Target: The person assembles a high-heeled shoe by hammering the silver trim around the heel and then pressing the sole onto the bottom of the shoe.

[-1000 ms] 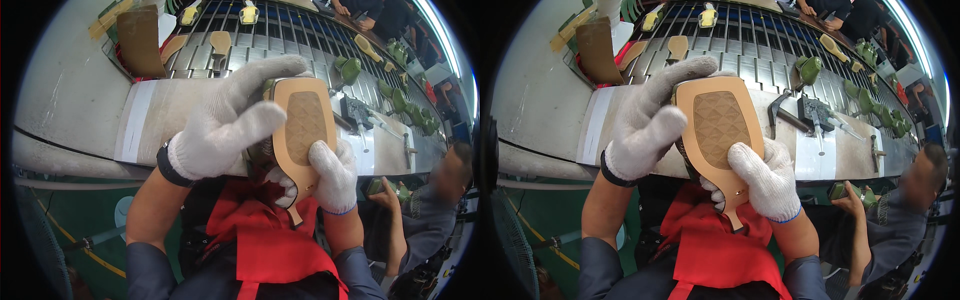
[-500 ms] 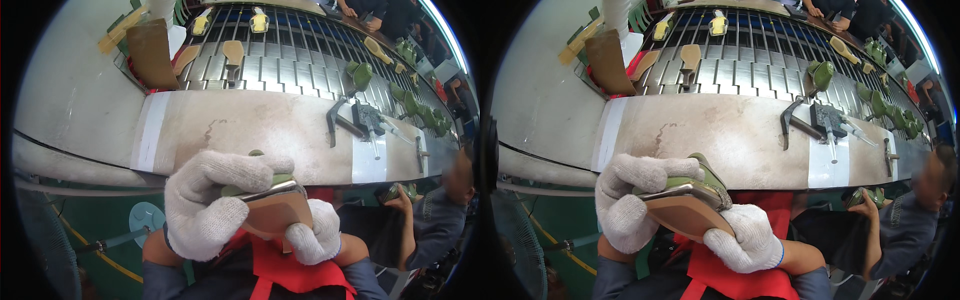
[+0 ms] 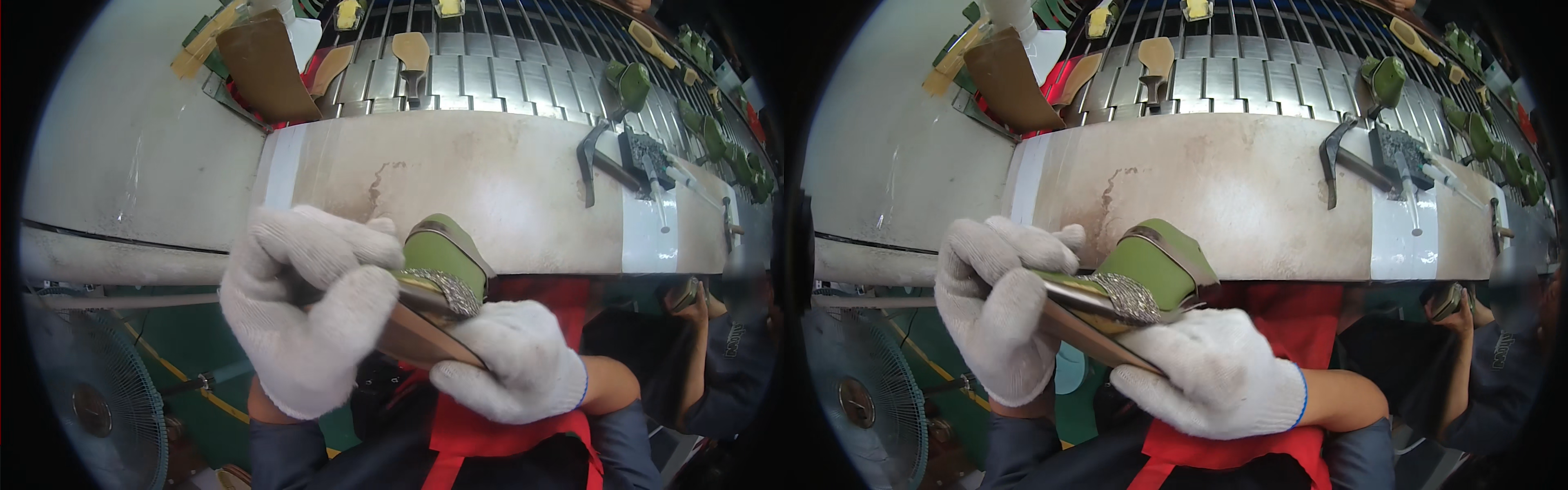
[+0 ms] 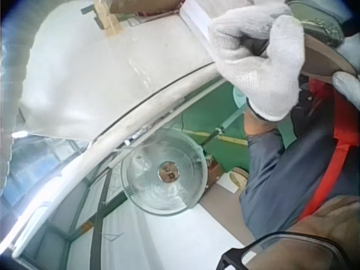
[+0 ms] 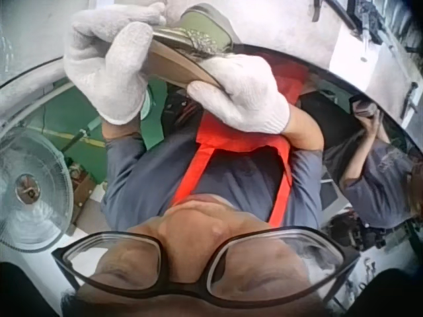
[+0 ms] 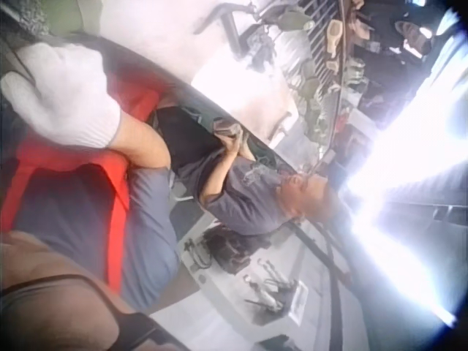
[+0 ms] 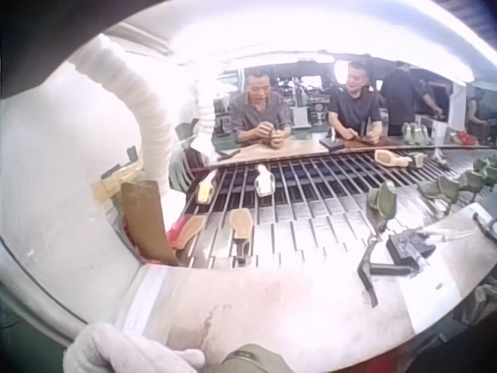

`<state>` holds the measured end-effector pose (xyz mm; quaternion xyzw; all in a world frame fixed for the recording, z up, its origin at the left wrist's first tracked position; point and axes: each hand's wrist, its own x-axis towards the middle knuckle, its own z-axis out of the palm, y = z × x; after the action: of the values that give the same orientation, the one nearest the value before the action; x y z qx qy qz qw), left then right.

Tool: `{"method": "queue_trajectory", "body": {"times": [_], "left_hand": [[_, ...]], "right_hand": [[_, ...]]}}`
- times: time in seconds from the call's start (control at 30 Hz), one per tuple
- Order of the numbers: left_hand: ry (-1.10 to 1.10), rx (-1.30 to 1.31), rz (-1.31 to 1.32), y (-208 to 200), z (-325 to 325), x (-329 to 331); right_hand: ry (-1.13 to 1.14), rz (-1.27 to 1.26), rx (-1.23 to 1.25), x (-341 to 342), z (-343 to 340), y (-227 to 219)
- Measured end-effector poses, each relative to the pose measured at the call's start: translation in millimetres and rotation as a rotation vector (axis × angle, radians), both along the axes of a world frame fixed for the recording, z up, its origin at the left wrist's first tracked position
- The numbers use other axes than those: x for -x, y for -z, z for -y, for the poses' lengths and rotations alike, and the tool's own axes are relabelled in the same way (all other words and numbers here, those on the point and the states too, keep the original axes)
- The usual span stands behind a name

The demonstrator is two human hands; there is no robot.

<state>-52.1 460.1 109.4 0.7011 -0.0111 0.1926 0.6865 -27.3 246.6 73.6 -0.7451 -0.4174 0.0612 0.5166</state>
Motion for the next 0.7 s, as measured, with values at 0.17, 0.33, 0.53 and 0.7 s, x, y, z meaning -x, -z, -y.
{"method": "queue_trajectory", "body": {"times": [0.17,0.33,0.53,0.7], "left_hand": [[-0.173,0.033,0.09,22,-14,3],[-0.282,-0.603,0.227,30,-22,10],[-0.307,-0.675,0.156,28,-20,14],[-0.282,-0.224,0.141,23,-9,7]], "right_hand": [[0.088,-0.003,-0.013,-14,1,9],[0.108,0.072,-0.076,-17,-10,12],[0.178,0.163,-0.126,-9,-21,24],[0.17,0.182,-0.068,-12,-10,15]]}}
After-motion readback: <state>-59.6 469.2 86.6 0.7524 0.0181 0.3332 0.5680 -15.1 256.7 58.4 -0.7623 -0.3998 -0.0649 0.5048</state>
